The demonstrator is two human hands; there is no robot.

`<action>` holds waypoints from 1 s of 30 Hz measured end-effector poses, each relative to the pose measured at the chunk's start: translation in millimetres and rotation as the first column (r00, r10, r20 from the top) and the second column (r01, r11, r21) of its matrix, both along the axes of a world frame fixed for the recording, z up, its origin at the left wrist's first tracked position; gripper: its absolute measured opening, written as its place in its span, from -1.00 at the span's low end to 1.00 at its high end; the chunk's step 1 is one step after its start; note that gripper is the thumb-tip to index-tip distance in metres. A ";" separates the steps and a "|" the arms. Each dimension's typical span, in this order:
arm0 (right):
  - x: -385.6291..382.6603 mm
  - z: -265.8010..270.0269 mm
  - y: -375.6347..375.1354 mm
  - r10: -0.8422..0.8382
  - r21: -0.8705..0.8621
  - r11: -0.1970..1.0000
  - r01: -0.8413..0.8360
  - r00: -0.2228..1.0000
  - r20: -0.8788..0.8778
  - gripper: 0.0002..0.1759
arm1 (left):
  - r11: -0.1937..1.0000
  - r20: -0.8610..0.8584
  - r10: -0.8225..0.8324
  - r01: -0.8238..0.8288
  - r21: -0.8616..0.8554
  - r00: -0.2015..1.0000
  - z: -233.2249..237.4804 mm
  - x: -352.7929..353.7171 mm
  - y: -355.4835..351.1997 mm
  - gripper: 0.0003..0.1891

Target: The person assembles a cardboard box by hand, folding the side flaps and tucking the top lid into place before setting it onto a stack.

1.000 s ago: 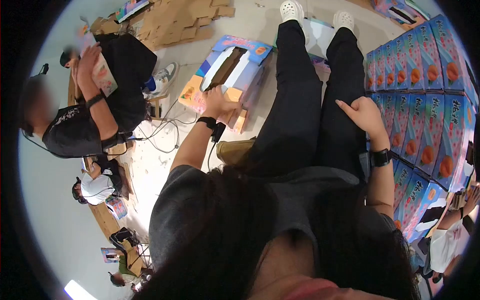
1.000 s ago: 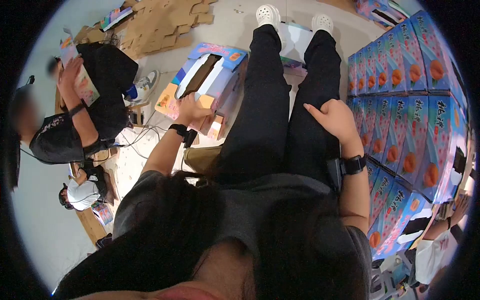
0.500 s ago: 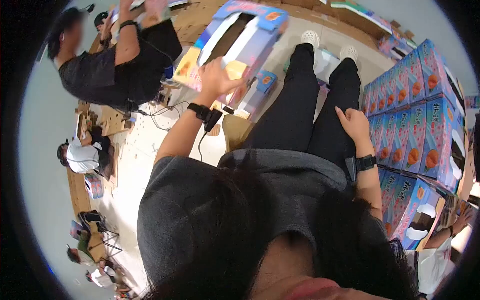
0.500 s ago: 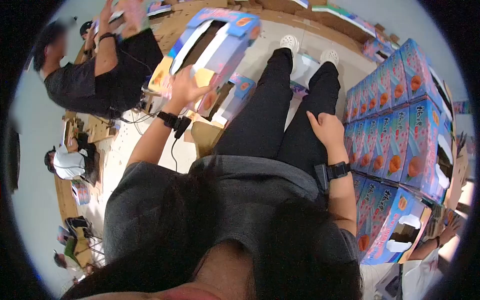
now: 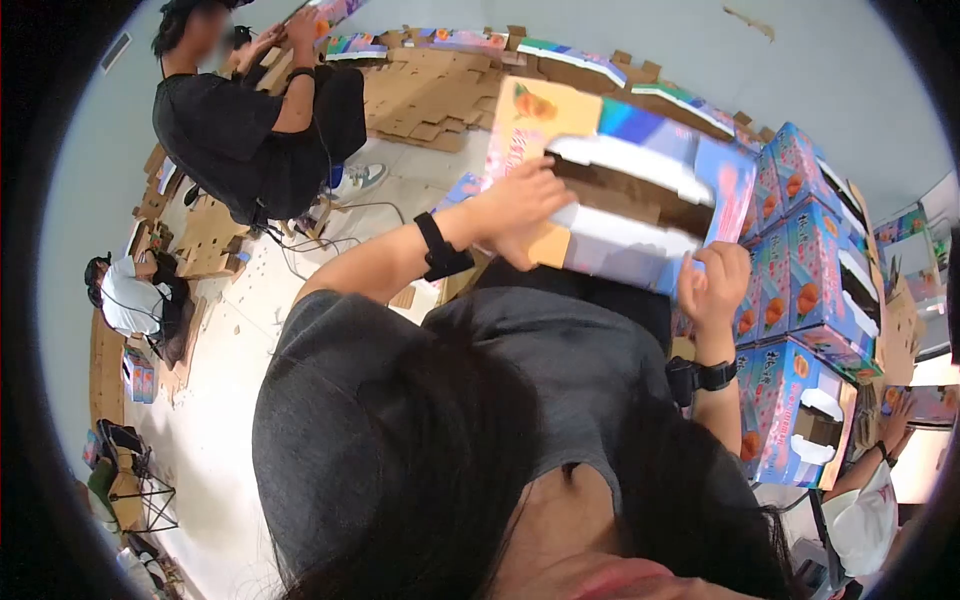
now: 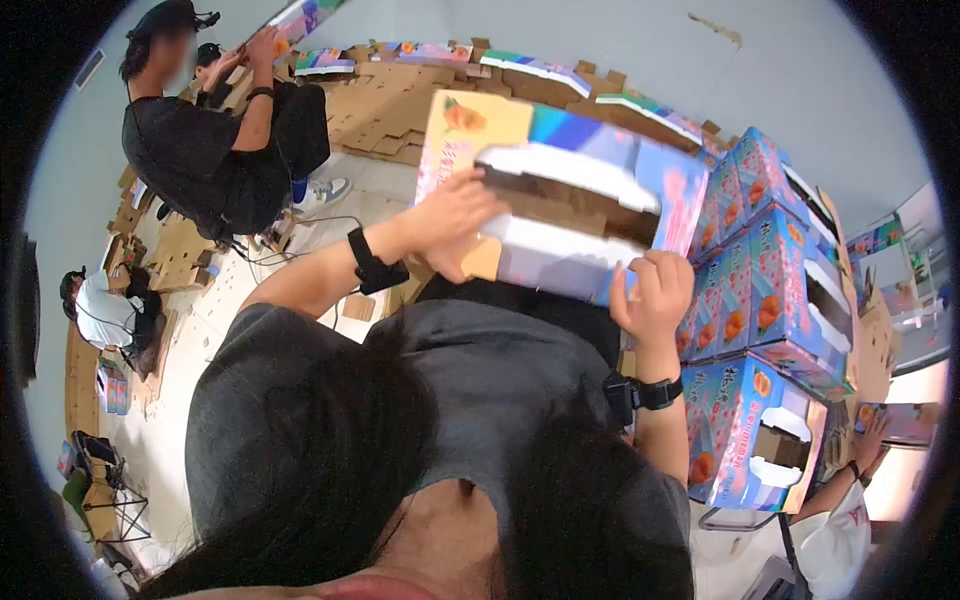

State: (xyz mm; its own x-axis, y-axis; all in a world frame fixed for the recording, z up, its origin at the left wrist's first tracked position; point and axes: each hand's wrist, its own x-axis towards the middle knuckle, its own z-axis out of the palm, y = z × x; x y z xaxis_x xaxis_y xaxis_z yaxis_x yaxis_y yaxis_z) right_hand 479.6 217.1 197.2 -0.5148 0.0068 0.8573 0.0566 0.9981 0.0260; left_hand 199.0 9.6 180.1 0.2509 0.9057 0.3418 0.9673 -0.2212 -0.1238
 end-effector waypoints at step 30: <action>-68.9 -63.3 65.0 -0.058 -0.198 0.967 0.161 0.893 0.445 -0.45 | 0.944 0.392 0.328 -0.319 -0.091 0.860 -47.6 8.9 110.1 -0.38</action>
